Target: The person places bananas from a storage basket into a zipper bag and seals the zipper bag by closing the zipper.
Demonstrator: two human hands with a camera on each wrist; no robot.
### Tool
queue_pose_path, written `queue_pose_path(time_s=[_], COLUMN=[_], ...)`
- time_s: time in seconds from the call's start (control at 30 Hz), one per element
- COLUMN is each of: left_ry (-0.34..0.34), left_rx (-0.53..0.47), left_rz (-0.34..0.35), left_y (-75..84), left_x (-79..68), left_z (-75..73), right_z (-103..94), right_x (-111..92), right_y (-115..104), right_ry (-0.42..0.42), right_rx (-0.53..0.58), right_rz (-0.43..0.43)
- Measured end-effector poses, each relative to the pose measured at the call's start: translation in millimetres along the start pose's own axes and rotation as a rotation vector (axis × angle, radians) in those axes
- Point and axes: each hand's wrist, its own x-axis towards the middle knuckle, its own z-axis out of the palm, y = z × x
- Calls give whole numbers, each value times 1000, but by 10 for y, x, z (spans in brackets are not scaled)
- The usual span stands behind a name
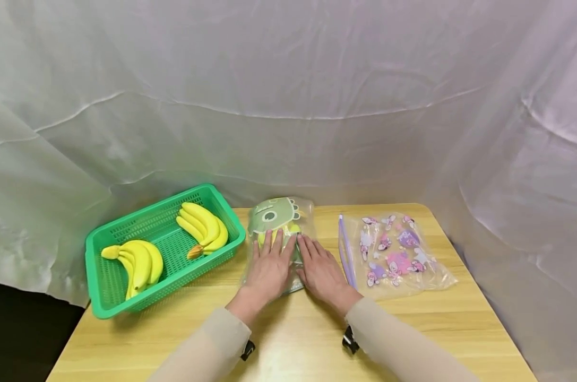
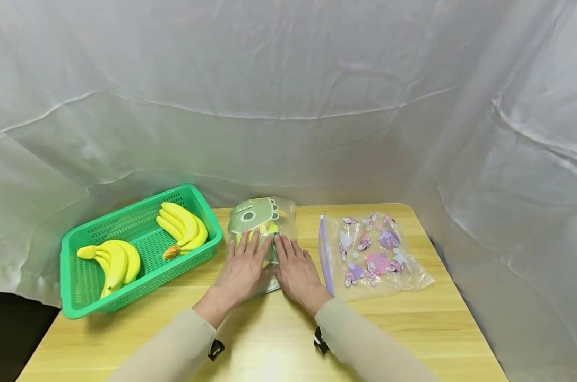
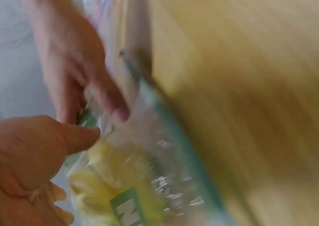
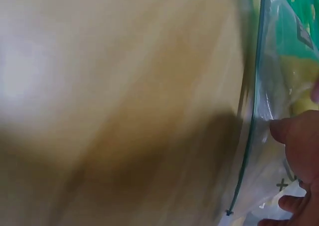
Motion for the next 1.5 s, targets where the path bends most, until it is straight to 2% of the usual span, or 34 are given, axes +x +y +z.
queue_pose_path(time_s=[0.13, 0.3, 0.5, 0.67, 0.77, 0.9, 1.0, 1.1, 1.17, 1.27, 1.37, 1.5], left_ry=[-24, -33, 55, 62, 113, 263, 340, 351, 320, 214, 68, -62], left_rx=[33, 96, 78, 0, -67, -108, -124, -133, -143, -156, -171, -161], left_rz=[-29, -12, 1, -41, -92, -126, -123, -123, -130, -134, -137, -119], left_y=[-19, -180, -343, -350, -308, -211, -119, -43, -9, -5, -38, -106], left_x=[-10, 31, 127, 137, 31, -231, -420, -556, -625, -719, -795, -859], left_z=[116, 262, 315, 297, 263, 241, 266, 321, 351, 399, 439, 483], right_z=[-30, -97, -150, -174, -179, -169, -145, -84, -35, 27, 47, 66], right_x=[105, 51, -129, -272, -343, -419, -452, -469, -488, -553, -666, -859], right_y=[43, 95, 252, 428, 550, 711, 788, 806, 786, 739, 696, 650], right_ry=[-58, -93, -23, 36, 69, 83, 35, -37, -75, -108, -127, -141], right_rx=[13, 91, 117, 144, 157, 170, 215, 261, 276, 271, 257, 240], right_rz=[5, 14, 64, 128, 167, 240, 318, 392, 422, 426, 393, 332])
